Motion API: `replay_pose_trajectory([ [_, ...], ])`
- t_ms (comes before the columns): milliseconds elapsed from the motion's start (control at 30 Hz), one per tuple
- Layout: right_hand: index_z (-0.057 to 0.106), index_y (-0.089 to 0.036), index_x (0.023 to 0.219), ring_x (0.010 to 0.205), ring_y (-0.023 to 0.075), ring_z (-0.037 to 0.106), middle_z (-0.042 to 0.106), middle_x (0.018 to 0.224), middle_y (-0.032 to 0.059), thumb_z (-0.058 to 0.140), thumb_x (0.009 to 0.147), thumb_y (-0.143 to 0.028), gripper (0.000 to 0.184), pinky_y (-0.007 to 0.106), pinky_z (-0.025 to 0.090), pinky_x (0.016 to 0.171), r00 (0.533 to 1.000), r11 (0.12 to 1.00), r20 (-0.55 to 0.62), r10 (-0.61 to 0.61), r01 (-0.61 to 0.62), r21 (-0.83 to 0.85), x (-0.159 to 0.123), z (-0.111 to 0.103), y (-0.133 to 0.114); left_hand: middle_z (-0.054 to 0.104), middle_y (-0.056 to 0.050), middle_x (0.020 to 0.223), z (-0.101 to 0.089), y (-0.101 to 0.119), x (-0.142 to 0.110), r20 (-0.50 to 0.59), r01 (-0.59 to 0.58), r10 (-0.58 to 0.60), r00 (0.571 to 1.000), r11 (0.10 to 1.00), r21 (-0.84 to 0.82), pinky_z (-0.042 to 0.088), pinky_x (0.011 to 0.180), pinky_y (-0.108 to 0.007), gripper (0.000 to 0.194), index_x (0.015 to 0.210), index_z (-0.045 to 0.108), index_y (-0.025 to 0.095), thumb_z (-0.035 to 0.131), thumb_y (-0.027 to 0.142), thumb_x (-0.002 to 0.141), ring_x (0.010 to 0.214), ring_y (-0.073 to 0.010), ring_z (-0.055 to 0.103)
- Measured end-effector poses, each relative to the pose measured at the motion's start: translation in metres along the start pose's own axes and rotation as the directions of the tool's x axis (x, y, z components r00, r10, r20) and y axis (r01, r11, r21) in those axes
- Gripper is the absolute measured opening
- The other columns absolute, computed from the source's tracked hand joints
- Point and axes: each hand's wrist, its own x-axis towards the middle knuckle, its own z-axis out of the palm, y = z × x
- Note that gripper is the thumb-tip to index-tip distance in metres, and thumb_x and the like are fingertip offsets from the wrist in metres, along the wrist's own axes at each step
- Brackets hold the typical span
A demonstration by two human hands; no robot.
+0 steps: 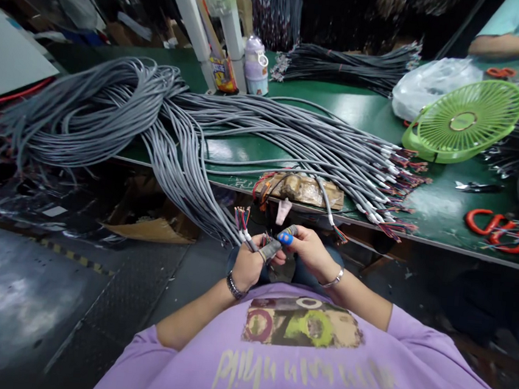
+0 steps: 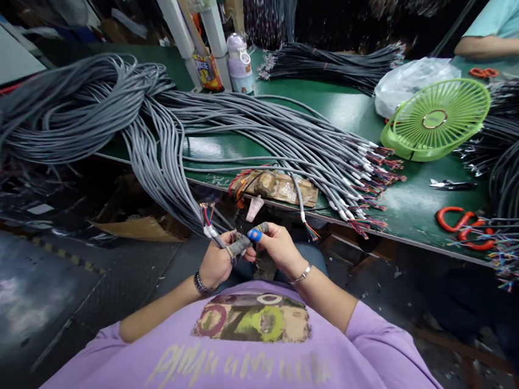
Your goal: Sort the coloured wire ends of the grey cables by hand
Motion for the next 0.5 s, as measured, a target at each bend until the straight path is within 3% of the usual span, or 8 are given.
replay_pose_trajectory([
  [367, 0.057, -0.015, 0.062, 0.053, 0.0080, 0.041, 0.051, 0.056, -0.0040, 0.076, 0.062, -0.043, 0.034, 0.024, 0.034, 0.052, 0.999, 0.998, 0.013, -0.043, 0.044, -0.052, -0.0016, -0.0004, 0.0003, 0.068, -0.004, 0.057, 0.0012, 0.0035, -0.0001, -0.102, 0.005, -0.008, 0.995, 1.000, -0.024, 0.051, 0.048, -0.025, 0.032, 0.072, 0.062, 0.014, 0.072, 0.044, 0.069, 0.047, -0.0153, 0.063],
  [500, 0.061, -0.015, 0.072, 0.055, 0.0084, 0.043, 0.054, 0.062, -0.0026, 0.074, 0.065, -0.045, 0.033, 0.023, 0.036, 0.053, 0.999, 0.998, 0.036, -0.039, 0.041, -0.044, -0.0012, 0.0031, -0.0016, 0.068, -0.004, 0.058, 0.0002, 0.0008, -0.0004, -0.086, -0.011, 0.011, 0.996, 1.000, -0.002, 0.051, 0.048, -0.024, 0.030, 0.073, 0.062, 0.014, 0.072, 0.041, 0.070, 0.047, -0.0148, 0.063],
])
